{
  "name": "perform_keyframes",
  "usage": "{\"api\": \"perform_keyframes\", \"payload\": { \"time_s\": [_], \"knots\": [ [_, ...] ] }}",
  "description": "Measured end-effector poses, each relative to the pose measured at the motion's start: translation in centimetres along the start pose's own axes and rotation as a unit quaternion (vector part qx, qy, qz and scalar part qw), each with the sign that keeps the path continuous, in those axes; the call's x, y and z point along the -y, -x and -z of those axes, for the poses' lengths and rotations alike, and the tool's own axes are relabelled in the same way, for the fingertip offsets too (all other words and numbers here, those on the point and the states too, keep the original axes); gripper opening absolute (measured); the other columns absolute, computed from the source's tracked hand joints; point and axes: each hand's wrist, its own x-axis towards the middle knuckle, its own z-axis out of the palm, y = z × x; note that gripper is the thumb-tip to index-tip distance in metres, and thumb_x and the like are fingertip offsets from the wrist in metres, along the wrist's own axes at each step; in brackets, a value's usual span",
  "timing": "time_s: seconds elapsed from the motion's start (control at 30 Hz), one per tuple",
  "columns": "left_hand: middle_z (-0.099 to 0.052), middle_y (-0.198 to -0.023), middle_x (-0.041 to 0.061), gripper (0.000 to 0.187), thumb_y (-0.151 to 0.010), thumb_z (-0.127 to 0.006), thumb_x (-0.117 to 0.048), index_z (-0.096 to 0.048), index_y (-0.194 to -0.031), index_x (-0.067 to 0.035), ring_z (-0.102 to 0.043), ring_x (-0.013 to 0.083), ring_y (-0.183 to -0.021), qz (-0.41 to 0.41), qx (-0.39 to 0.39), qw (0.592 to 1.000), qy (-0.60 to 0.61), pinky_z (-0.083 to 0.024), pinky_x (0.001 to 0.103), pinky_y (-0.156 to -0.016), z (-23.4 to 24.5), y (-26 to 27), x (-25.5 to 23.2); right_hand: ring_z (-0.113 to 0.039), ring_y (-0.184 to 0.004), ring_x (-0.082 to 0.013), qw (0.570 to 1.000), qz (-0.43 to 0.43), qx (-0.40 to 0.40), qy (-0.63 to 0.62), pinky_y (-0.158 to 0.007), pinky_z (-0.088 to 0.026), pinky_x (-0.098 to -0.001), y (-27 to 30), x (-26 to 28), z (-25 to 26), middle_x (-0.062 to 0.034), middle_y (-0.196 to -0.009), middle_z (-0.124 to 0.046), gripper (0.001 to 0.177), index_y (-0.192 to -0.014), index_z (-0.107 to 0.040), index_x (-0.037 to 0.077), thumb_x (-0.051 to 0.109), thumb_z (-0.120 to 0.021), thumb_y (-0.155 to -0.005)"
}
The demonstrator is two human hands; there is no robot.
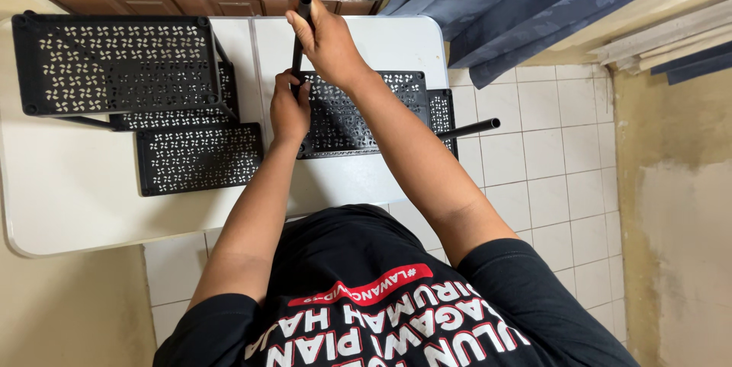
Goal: The person assembles a black plastic rack by inserting cylindrical rods into holes on perforated trays. They align and press the rods into place, then stack additional trays on top to form a multi-tier structure.
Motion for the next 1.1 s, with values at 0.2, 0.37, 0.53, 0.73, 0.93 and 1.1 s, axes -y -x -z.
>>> {"api": "perform_keyframes", "payload": {
  "time_s": [0.2, 0.37, 0.53, 0.73, 0.93, 1.1],
  "knots": [
    [-0.068, -0.125, 0.013, 0.026, -0.100, -0.067, -0.018, -0.046, -0.110, -0.007, -0.068, 0.0401, -0.102, 0.022, 0.010, 1.000, -0.004, -0.053, 0.050, -0.084, 0.3, -0.2, -0.7, -0.063, -0.059, -0.0143, 1.000, -0.012, 0.000, -0.014, -0.055, -0.051, -0.0318, -0.5, 0.1, 0.0, -0.0039, -0.068, -0.061, 0.030, -0.099, -0.051, 0.008, 0.036, -0.055, -0.108],
    [-0.069, -0.123, 0.013, 0.026, -0.100, -0.068, -0.019, -0.047, -0.110, -0.007, -0.068, 0.0395, -0.099, 0.042, 0.021, 0.999, -0.010, -0.053, 0.049, -0.084, 0.5, -0.6, -0.9, -0.063, -0.058, -0.0144, 1.000, -0.018, 0.002, -0.023, -0.055, -0.051, -0.0316, -0.9, -0.2, -0.1, -0.0041, -0.068, -0.061, 0.030, -0.101, -0.051, 0.008, 0.037, -0.055, -0.108],
    [-0.068, -0.126, 0.015, 0.026, -0.100, -0.067, -0.020, -0.047, -0.109, -0.006, -0.070, 0.0384, -0.098, 0.051, 0.034, 0.998, -0.005, -0.054, 0.048, -0.084, 0.4, -0.9, -0.6, -0.062, -0.060, -0.0160, 1.000, -0.002, -0.008, -0.025, -0.056, -0.051, -0.0330, -1.1, -0.5, -0.2, -0.0051, -0.070, -0.061, 0.029, -0.103, -0.053, 0.009, 0.037, -0.054, -0.108],
    [-0.068, -0.128, 0.017, 0.025, -0.101, -0.069, -0.018, -0.049, -0.108, -0.005, -0.068, 0.0405, -0.102, 0.012, 0.015, 1.000, -0.002, -0.054, 0.049, -0.087, 0.0, -1.2, 0.3, -0.060, -0.061, -0.0200, 1.000, 0.003, -0.018, -0.007, -0.059, -0.050, -0.0355, -1.6, -0.8, -0.3, -0.0069, -0.070, -0.061, 0.029, -0.104, -0.053, 0.008, 0.036, -0.054, -0.108],
    [-0.067, -0.127, 0.019, 0.025, -0.099, -0.069, -0.018, -0.049, -0.107, -0.005, -0.069, 0.0406, -0.101, 0.021, 0.020, 1.000, 0.000, -0.054, 0.048, -0.086, 0.0, -1.4, 0.3, -0.062, -0.060, -0.0203, 1.000, -0.010, -0.018, -0.011, -0.058, -0.050, -0.0354, -1.7, -0.5, -0.3, -0.0073, -0.069, -0.061, 0.029, -0.104, -0.053, 0.008, 0.037, -0.055, -0.107],
    [-0.068, -0.128, 0.018, 0.025, -0.101, -0.069, -0.018, -0.050, -0.107, -0.004, -0.069, 0.0413, -0.102, 0.022, 0.022, 0.999, 0.002, -0.054, 0.049, -0.087, 0.0, -1.2, 0.4, -0.062, -0.060, -0.0195, 1.000, -0.018, -0.016, -0.018, -0.058, -0.050, -0.0350, -1.6, -0.7, -0.4, -0.0062, -0.069, -0.060, 0.029, -0.104, -0.053, 0.009, 0.037, -0.054, -0.107]
  ]
}}
